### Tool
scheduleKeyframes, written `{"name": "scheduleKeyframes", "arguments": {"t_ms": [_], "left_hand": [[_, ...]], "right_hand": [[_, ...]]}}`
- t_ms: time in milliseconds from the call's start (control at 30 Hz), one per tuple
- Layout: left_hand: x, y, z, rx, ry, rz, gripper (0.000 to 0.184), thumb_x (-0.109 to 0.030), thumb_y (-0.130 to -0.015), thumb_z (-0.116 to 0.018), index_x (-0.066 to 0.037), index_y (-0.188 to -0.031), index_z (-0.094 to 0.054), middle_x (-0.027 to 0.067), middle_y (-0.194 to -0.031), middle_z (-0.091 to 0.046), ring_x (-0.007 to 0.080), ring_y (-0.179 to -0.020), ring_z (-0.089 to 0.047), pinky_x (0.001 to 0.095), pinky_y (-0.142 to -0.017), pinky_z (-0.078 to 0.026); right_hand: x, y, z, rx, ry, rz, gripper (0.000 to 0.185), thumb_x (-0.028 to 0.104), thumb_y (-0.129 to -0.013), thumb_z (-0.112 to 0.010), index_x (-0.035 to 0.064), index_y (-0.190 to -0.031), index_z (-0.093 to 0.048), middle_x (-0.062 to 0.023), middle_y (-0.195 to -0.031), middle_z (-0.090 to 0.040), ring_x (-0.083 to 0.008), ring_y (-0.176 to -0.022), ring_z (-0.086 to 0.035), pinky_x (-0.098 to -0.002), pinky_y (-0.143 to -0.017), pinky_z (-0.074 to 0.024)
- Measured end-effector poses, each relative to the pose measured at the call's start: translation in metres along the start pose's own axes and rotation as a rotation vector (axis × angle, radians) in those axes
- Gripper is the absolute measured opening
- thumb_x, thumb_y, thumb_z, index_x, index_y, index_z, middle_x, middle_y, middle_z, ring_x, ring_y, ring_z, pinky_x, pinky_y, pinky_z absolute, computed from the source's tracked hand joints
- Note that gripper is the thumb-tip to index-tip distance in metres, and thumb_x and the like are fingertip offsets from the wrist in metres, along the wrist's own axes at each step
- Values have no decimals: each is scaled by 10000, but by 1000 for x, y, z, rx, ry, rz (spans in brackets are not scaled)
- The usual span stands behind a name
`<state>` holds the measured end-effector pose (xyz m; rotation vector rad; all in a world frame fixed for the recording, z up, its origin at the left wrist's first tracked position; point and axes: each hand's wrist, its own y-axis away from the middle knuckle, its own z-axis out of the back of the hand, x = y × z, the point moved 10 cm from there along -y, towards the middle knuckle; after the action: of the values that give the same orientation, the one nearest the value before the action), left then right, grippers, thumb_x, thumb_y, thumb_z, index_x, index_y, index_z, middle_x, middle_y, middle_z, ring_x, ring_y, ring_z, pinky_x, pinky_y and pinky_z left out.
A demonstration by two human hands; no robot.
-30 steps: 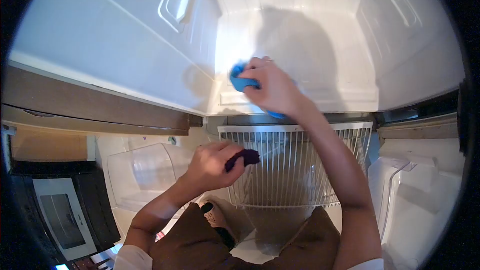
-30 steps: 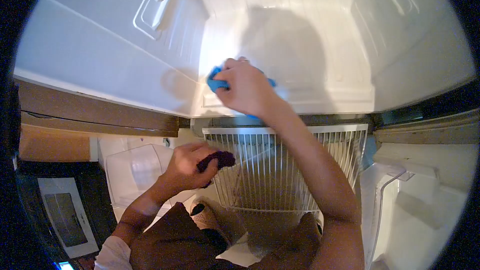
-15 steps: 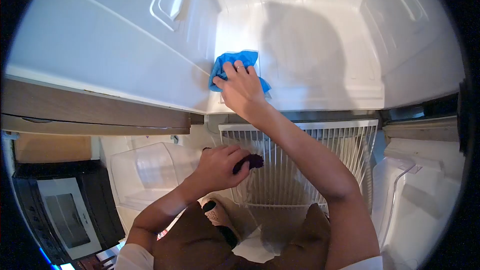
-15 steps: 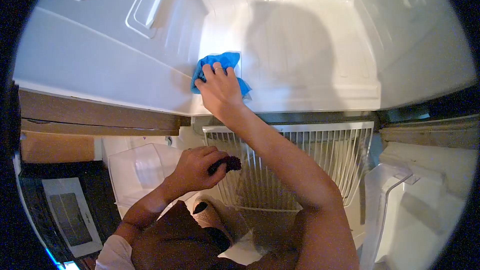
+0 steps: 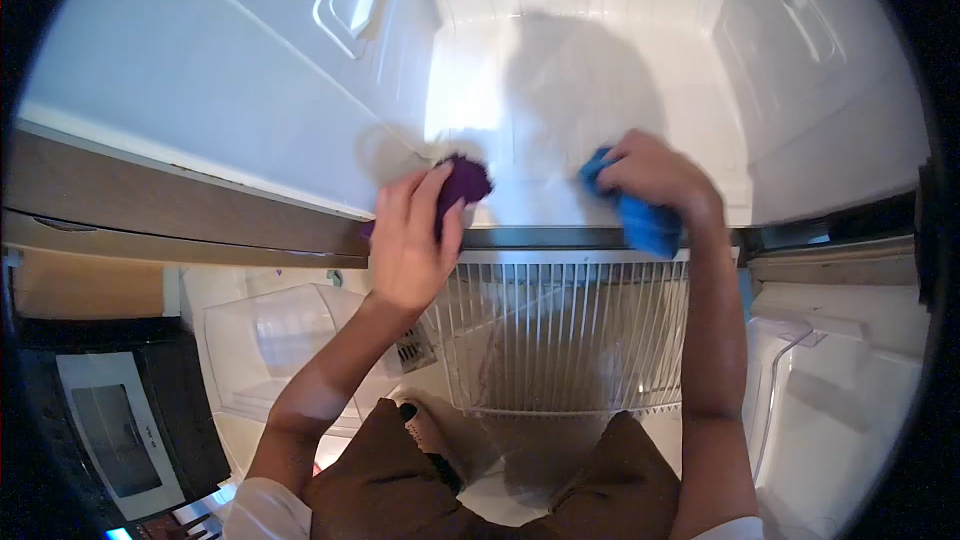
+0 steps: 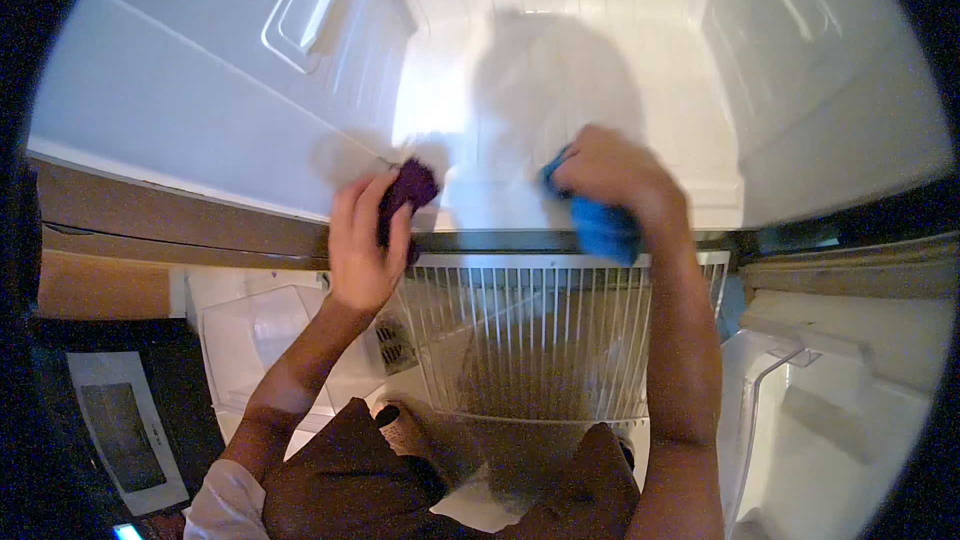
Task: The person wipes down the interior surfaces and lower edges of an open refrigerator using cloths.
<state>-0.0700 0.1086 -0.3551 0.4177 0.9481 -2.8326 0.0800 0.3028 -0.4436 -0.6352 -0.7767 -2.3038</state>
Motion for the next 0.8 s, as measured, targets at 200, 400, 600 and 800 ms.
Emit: {"name": "scheduleKeyframes", "arguments": {"t_ms": [200,400,600,800], "left_hand": [[-7,16,-88,193,-30,-117,407,-21,-835,-569,14,-1234,-500,222,-1317,-485,407,-1229,-445,468,-1010,-390],[-41,91,-68,547,479,-206,420,29,-737,-583,-43,-1151,-580,154,-1167,-613,325,-1032,-620,418,-897,-492],[-34,113,-44,962,760,220,318,-17,-827,-575,-50,-1142,-601,172,-1011,-656,324,-904,-657,365,-796,-526],[-5,62,-13,673,603,322,254,-64,-864,-579,-16,-1110,-620,177,-949,-676,269,-839,-679,332,-767,-517]], "right_hand": [[-37,26,81,-555,-24,-234,336,277,-765,-551,18,-929,-689,-228,-858,-668,-383,-833,-649,-435,-771,-499],[-19,-2,37,-487,-635,-34,312,259,-810,-610,-18,-932,-682,-187,-876,-683,-347,-784,-643,-388,-758,-499],[140,11,-95,-431,197,839,217,233,-695,-709,157,-899,-709,-78,-993,-572,-290,-989,-521,-416,-814,-445],[88,9,-53,-470,345,402,169,212,-665,-660,115,-796,-705,-110,-915,-609,-330,-937,-557,-435,-791,-479]]}}
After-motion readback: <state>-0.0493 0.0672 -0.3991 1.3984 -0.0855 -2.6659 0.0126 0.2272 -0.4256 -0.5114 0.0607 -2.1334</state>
